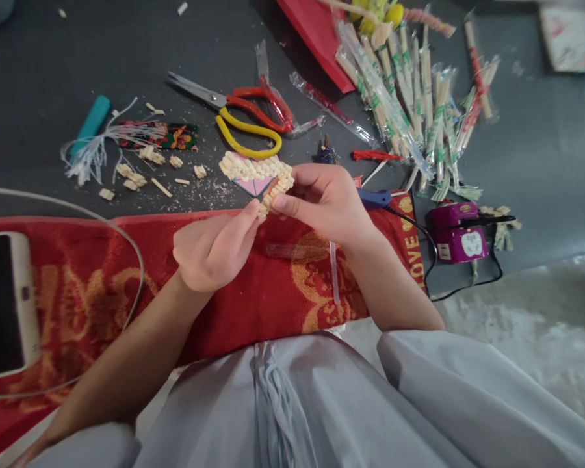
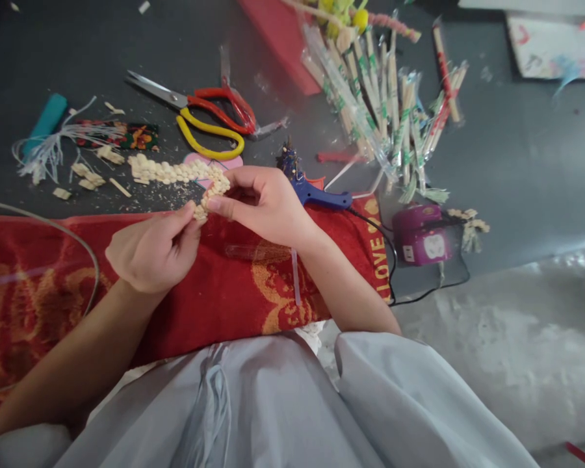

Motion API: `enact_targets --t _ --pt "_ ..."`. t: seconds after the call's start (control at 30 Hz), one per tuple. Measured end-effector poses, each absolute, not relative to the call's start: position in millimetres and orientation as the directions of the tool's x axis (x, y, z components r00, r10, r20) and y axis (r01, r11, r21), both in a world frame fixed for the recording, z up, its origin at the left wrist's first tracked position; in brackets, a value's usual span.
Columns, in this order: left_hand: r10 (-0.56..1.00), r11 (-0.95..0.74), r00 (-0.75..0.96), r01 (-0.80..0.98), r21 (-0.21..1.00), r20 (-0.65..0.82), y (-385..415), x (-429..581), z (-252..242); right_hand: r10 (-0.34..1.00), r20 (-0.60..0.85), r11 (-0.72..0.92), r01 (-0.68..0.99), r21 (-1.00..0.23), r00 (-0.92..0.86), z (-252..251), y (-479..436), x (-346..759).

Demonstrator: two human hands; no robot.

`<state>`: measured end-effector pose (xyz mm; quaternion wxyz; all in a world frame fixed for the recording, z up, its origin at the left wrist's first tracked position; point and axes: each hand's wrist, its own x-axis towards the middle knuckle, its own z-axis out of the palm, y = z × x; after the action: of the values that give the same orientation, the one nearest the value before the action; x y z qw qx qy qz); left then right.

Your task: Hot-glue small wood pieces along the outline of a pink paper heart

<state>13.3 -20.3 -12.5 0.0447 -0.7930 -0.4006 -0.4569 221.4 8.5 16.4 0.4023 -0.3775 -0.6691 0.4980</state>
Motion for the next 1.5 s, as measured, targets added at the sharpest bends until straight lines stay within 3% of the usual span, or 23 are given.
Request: enact_targets --t 0.2,0.4,0.6,0.83,1.07,1.3,1.5 --pt "0.826 -0.497 0.157 0.657 0.567 0.541 -21 16 -6 0.909 0.201 0.271 0.153 -0.950 -0.365 15 7 223" --pt "0.873 -0.451 0.093 0.528 0.720 0.479 -26 22 0 0.888 0.356 0.423 0.216 -0.880 -0.291 20 7 225" --pt "0.874 -0.475 0.065 0.326 0.817 0.482 -31 26 4 0.746 0.605 0.663 0.227 -0.714 -0.278 19 6 224" --pt "0.885 -0.462 0.095 0.294 0.837 0.455 -34 27 13 0.592 0.741 0.803 0.154 -0.575 -0.317 16 6 223" --pt "0.904 -0.428 0.102 0.264 0.864 0.416 -34 28 10 0.515 0.786 0.857 0.174 -0.486 -0.342 19 6 223" --pt "0.899 -0.437 0.116 0.279 0.855 0.422 -34 26 11 0.537 0.771 0.843 0.181 -0.507 -0.342 20 3 223" --pt "0.919 -0.394 0.127 0.245 0.886 0.373 -34 25 10 0.630 0.701 0.774 0.197 -0.601 -0.334 20 2 226"
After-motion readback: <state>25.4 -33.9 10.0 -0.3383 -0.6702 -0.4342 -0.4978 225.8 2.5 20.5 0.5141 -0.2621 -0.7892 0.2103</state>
